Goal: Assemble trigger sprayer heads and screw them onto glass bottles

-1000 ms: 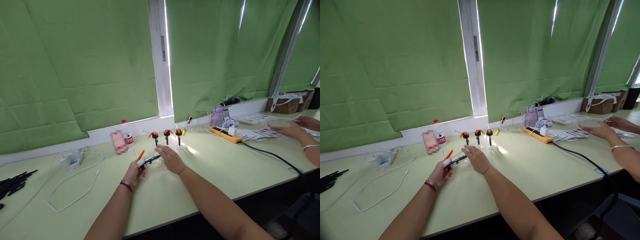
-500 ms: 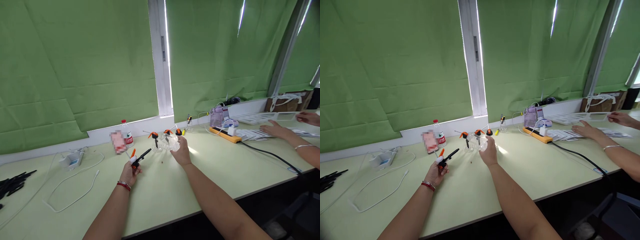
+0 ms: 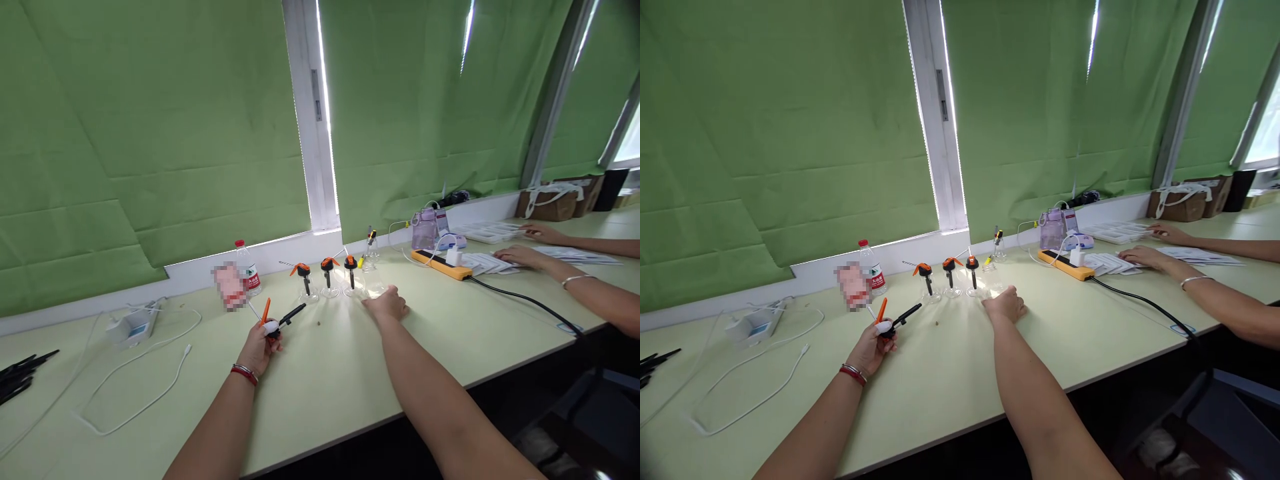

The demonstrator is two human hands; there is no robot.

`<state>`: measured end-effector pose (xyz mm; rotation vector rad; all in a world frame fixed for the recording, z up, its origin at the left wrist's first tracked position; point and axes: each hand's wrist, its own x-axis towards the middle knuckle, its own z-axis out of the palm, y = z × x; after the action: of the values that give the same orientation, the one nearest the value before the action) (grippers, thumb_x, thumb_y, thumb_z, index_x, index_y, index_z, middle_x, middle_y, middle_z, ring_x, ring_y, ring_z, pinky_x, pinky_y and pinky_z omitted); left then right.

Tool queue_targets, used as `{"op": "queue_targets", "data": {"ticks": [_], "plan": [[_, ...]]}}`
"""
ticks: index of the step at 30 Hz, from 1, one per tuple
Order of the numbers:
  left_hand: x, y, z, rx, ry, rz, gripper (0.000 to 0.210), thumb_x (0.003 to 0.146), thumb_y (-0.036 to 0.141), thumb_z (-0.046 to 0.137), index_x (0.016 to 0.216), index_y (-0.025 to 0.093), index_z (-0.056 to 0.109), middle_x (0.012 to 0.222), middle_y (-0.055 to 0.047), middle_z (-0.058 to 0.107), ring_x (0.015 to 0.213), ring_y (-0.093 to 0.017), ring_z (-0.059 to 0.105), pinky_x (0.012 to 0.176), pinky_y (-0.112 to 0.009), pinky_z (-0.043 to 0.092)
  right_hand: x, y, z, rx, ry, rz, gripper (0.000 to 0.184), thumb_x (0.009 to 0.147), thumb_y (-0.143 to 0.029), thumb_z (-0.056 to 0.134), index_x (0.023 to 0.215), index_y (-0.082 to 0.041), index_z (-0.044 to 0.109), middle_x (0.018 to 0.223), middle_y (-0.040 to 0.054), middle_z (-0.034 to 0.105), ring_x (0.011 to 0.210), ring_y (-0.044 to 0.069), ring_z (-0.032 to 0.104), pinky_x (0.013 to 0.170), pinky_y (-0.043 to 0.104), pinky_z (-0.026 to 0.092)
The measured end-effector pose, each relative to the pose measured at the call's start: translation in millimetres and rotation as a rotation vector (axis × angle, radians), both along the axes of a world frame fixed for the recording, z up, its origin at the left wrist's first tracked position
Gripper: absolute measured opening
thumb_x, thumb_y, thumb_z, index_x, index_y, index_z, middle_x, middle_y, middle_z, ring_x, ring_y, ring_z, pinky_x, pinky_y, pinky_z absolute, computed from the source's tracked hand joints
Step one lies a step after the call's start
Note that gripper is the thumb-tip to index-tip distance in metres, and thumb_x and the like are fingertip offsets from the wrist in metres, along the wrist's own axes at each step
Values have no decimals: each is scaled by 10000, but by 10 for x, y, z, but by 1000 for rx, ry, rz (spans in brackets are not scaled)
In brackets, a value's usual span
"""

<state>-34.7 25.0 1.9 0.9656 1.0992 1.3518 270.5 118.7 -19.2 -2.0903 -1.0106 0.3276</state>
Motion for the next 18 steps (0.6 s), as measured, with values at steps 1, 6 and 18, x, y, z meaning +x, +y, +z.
{"op": "queue_targets", "data": {"ticks": [1, 6, 18], "plan": [[1, 0, 2, -1, 7, -3, 216, 650, 301, 613, 788, 185, 494, 529, 45, 552, 323, -56, 379, 441, -250, 413, -7, 2, -3, -19, -15, 8, 801, 477, -369, 747, 1164, -171, 386, 1132, 150, 558, 1123, 313, 432, 930, 405, 253], [2, 4, -1, -13, 36, 6, 241, 664, 326, 609, 819, 189, 484, 533, 44, 556, 324, -60, 384, 436, -253, 413, -27, -3, 2, -90, -58, 17, 767, 474, -335, 740, 1140, -150, 409, 1107, 156, 561, 1129, 321, 414, 917, 403, 248], [-5, 41, -57, -9, 140, 47, 367, 678, 464, 646, 862, 176, 512, 525, 53, 545, 300, -37, 348, 415, -236, 397, -207, -95, 148, 226, -170, -71, 1148, 572, -502, 691, 1415, -99, 24, 1465, 248, 113, 1313, 366, 137, 997, 534, 167]]}}
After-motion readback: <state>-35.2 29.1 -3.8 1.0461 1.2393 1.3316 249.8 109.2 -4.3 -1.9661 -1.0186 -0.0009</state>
